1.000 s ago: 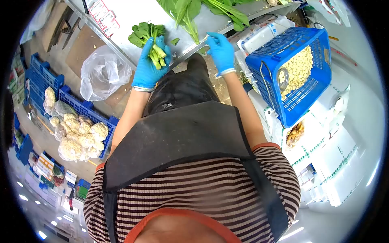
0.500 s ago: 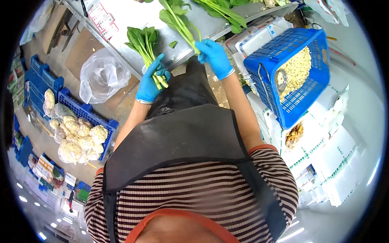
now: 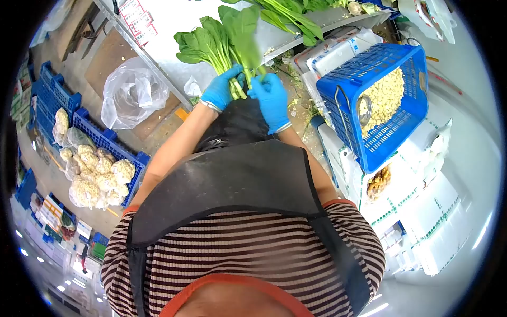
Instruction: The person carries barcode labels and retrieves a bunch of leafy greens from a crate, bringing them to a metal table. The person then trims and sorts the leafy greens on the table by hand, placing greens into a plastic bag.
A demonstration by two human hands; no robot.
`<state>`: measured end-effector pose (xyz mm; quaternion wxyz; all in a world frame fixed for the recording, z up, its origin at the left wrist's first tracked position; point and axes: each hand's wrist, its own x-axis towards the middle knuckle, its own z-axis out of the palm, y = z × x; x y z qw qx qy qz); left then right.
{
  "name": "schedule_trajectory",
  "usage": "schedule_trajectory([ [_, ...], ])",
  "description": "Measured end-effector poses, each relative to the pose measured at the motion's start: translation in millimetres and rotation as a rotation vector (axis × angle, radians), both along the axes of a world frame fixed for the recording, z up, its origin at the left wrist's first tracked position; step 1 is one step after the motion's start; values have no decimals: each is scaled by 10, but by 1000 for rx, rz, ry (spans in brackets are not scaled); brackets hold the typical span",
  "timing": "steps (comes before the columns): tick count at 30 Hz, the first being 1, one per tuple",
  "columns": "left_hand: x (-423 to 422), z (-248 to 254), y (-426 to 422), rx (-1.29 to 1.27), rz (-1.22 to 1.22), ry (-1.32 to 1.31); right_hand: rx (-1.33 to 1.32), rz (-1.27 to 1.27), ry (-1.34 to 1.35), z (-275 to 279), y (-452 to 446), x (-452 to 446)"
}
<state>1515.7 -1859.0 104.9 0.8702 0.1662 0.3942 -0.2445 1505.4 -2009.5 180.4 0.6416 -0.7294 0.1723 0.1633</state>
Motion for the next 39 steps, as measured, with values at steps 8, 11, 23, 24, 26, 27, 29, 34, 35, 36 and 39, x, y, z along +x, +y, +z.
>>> schedule_trajectory([
  [8,-67,-126,80,-138,-37,43,820,-102,685,-548,-511,-17],
  [11,-96,-39,87,54,-176,-119,857,73,783,-495,-362,40],
  [23,-138,31,-21,-142,-25,-234,47,-31,223,-125,-26,-98],
  [24,-108,76,-16,-145,-29,-257,136,-173,187,-86,-68,-150],
  [26,-91,79,-13,-238,34,-263,265,-343,162,-124,-239,-152],
  [27,-90,98,0,-239,53,-252,305,-374,170,-206,-431,-147],
  [29,-74,197,26,-245,94,-238,697,-451,188,-703,-1081,-160],
  [34,-74,503,213,459,-348,-461,671,-470,778,-546,-1295,-132],
  [35,-119,549,217,663,-402,-497,417,-385,832,-34,-810,-27],
  [36,-151,646,230,859,-445,-498,390,-172,670,105,-533,-9],
  [39,-195,864,301,1329,-757,-531,400,236,266,162,110,-14],
])
